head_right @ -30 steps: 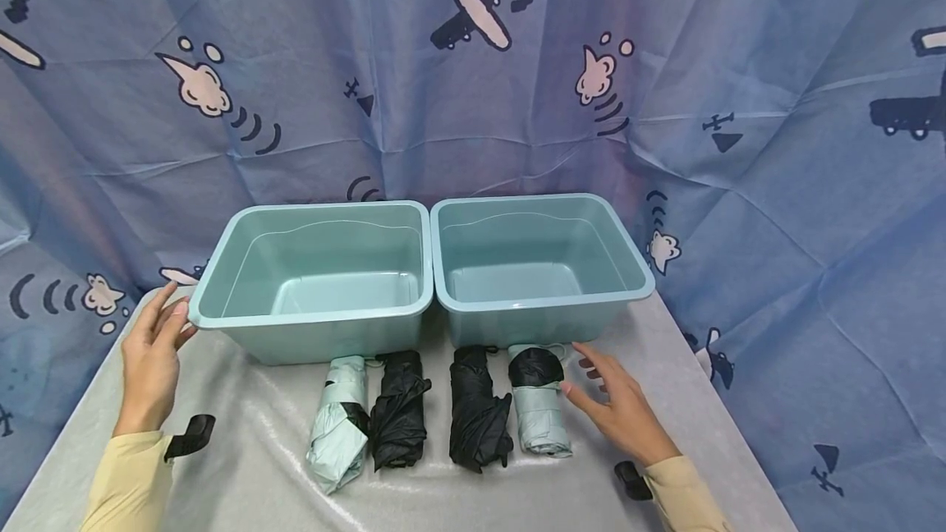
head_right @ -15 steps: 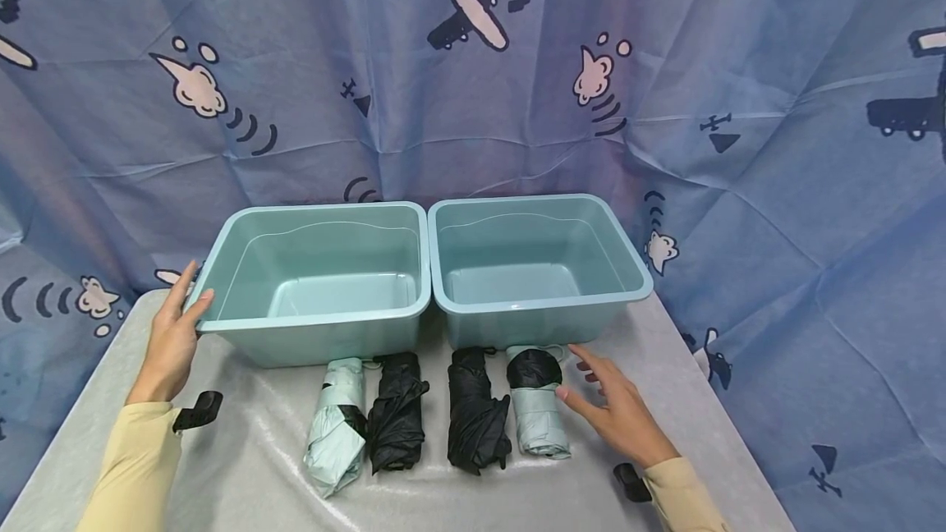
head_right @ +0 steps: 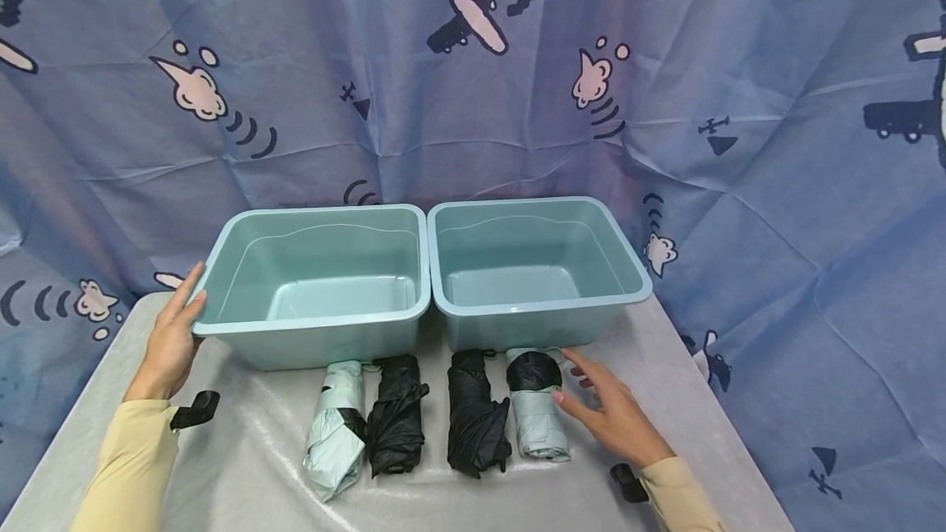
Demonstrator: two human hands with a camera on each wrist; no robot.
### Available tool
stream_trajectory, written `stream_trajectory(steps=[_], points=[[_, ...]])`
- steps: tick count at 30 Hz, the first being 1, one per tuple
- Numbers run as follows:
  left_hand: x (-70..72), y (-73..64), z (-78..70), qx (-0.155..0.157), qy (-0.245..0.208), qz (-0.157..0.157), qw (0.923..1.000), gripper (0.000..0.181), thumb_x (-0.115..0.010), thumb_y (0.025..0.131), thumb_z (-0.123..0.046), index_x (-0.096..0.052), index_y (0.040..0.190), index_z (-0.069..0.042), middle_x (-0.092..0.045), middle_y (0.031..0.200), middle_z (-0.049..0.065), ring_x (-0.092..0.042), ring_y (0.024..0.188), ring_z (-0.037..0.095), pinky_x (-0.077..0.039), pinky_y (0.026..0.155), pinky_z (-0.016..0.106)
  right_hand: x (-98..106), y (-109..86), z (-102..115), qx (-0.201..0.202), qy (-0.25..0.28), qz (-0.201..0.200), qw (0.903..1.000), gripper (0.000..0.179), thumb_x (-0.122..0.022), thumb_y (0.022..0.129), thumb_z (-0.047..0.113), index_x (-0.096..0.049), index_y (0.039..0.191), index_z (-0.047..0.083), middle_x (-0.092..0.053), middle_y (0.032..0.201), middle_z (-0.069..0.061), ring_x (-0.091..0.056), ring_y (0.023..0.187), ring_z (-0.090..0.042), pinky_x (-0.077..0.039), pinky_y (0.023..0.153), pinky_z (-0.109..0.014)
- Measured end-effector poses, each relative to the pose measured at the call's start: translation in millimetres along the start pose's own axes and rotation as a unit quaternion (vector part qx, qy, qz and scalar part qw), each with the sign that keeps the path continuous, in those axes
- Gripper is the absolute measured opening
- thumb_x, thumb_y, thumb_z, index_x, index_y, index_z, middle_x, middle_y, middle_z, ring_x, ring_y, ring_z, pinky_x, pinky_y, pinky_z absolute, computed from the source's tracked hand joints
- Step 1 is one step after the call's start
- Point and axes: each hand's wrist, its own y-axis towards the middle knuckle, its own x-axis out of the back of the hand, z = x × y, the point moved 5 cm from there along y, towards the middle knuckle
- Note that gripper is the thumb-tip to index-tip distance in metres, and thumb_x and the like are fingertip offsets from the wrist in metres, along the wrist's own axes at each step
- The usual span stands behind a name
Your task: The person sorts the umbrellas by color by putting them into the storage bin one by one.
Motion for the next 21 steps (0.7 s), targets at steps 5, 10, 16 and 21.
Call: stream_trajectory(steps=[5, 10, 16, 21], points=[[-0.8, -0.1, 0.1, -0.002, -0.012, 0.002, 0.9999, 0.06, -0.033, 0.112, -0.035, -0.008, 0.165, -0.022, 0.003, 0.17, 0.005, -0.006, 0.153, 0.024, -0.022, 0.108, 0.01, -5.8, 0.9, -1.1, 0.0, 0.066, 0.052, 0.9964, 0.069, -0.069, 0.098, 0.036, -0.038, 0.157, 0.016, -0.054, 0.138, -0.022, -0.061, 0.114, -0.037, -0.053, 0.088, -0.05], [-1.5, -0.3, 0.4, -0.006, -0.03, -0.001, 0.9995, 0.061, -0.034, 0.112, -0.036, -0.008, 0.165, -0.022, 0.003, 0.171, 0.005, -0.007, 0.153, 0.021, -0.023, 0.11, 0.013, -12.9, 6.4, 2.3, 0.009, 0.11, 0.088, 0.9899, 0.072, -0.074, 0.095, 0.027, -0.039, 0.156, 0.011, -0.056, 0.132, -0.022, -0.061, 0.108, -0.034, -0.053, 0.083, -0.044], [-3.0, -0.8, 3.1, -0.006, -0.03, -0.009, 0.9995, 0.061, -0.035, 0.112, -0.036, -0.01, 0.165, -0.021, 0.001, 0.171, 0.004, -0.009, 0.152, 0.02, -0.026, 0.109, 0.012, -29.1, 12.5, 4.6, -0.002, 0.107, 0.124, 0.9865, 0.081, -0.081, 0.089, 0.027, -0.039, 0.156, 0.01, -0.055, 0.109, -0.016, -0.055, 0.087, -0.022, -0.046, 0.072, -0.037], [-3.8, -1.1, 3.5, -0.012, -0.024, -0.015, 0.9995, 0.061, -0.036, 0.112, -0.036, -0.011, 0.165, -0.02, 0.0, 0.171, 0.006, -0.011, 0.152, 0.02, -0.028, 0.106, 0.011, -39.3, 18.7, 7.3, 0.016, 0.09, 0.125, 0.9879, 0.083, -0.085, 0.085, 0.028, -0.041, 0.154, 0.01, -0.047, 0.087, -0.007, -0.04, 0.068, -0.014, -0.036, 0.062, -0.029]])
